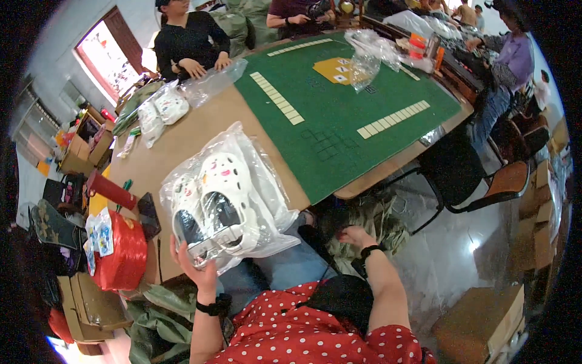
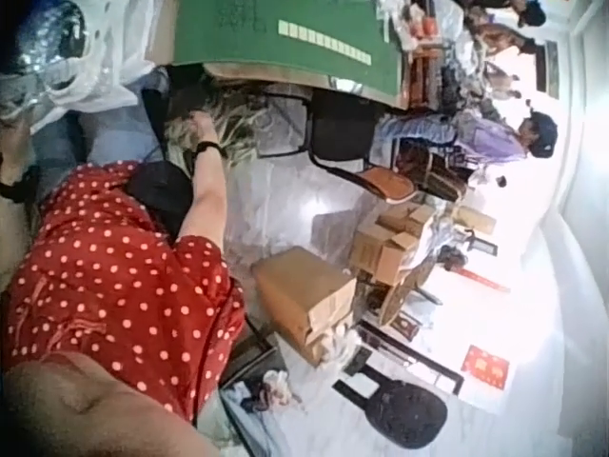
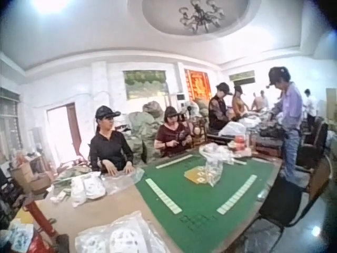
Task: The recorder is inspecting and handling a pair of white shoes inside a plastic bag.
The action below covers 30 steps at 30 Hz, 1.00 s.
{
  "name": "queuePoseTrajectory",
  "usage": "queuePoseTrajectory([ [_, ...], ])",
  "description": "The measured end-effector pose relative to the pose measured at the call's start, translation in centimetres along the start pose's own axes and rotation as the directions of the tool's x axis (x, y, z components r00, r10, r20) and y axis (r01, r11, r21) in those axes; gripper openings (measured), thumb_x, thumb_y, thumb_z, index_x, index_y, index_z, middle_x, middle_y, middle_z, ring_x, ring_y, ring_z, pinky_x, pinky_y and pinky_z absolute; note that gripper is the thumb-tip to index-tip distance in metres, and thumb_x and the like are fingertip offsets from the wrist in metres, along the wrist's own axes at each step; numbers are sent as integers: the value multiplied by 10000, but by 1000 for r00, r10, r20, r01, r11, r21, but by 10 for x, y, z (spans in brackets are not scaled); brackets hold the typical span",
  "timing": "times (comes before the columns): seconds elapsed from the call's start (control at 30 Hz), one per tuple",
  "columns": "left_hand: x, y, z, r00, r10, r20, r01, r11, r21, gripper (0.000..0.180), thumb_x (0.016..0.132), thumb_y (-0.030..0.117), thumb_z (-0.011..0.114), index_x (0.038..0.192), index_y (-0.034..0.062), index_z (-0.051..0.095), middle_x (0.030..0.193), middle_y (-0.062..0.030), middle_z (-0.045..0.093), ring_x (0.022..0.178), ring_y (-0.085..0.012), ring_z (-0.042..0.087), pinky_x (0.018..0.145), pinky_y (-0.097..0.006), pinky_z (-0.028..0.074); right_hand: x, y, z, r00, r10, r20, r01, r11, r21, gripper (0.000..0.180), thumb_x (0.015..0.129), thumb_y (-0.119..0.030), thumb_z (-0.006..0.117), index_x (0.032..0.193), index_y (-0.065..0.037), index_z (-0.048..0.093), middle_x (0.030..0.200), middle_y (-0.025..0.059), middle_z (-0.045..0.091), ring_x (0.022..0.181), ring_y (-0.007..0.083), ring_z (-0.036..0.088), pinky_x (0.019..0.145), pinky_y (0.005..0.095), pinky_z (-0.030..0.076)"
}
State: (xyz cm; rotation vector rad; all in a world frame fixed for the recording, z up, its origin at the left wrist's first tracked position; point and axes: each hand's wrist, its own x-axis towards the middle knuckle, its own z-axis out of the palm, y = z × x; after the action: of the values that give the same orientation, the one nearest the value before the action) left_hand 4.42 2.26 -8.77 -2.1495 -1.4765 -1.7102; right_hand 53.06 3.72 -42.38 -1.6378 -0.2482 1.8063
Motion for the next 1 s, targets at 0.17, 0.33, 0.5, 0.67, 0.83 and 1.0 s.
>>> queuePoseTrajectory([
  [0.17, -8, -5, -2, 998, -46, 41, 42, 994, 103, 767, 857, 518, 680, 1443, 102, 413, 1560, -236, 315, 1438, -417, 321, 1158, -576, 253, 94, 36, 12, 966, -223, 131, 249, 939, -239, 224, 976, -171, 568, 1086, -24, 696, 989, 110, 727, 901, 259, 699, 786, 365, 574],
  [0.33, -6, 0, 0, 996, -11, 86, -4, 986, 168, 816, 879, 624, 592, 1447, 73, 390, 1558, -265, 303, 1442, -439, 307, 1156, -584, 252, 146, 53, 70, 956, -289, 52, 270, 798, -538, 257, 979, -215, 576, 1105, -27, 700, 1030, 116, 726, 919, 264, 691, 800, 365, 559],
  [0.5, -7, 6, -12, 991, -74, 107, 49, 974, 222, 864, 873, 670, 602, 1466, 97, 346, 1562, -276, 281, 1445, -457, 288, 1157, -599, 254, 146, 144, 4, 922, -387, 11, 244, 559, -792, 294, 983, -259, 585, 1123, -30, 704, 1070, 123, 726, 938, 268, 683, 815, 364, 544],
  [0.67, -13, 7, -11, 988, -140, 69, 120, 963, 240, 919, 864, 697, 606, 1476, 76, 317, 1571, -282, 255, 1459, -437, 270, 1168, -613, 225, 135, 170, -15, 878, -479, -3, 133, 250, -959, 332, 986, -304, 593, 1142, -34, 707, 1110, 129, 725, 957, 272, 676, 829, 364, 529],
  [0.83, -15, 2, -17, 976, -148, 159, 84, 932, 353, 927, 871, 731, 561, 1491, 102, 280, 1578, -270, 241, 1468, -434, 252, 1174, -616, 213, 56, 154, 28, 916, -402, 8, 126, 268, -955, 344, 984, -318, 599, 1146, -34, 708, 1112, 130, 726, 956, 271, 674, 832, 363, 525],
  [1.0, -5, 18, -11, 975, -169, 146, 118, 945, 306, 897, 872, 739, 552, 1492, 154, 273, 1599, -260, 182, 1470, -443, 242, 1172, -624, 218, 47, 160, 39, 941, -336, 45, 161, 325, -932, 352, 980, -326, 606, 1145, -33, 708, 1102, 128, 727, 950, 268, 674, 832, 361, 525],
])
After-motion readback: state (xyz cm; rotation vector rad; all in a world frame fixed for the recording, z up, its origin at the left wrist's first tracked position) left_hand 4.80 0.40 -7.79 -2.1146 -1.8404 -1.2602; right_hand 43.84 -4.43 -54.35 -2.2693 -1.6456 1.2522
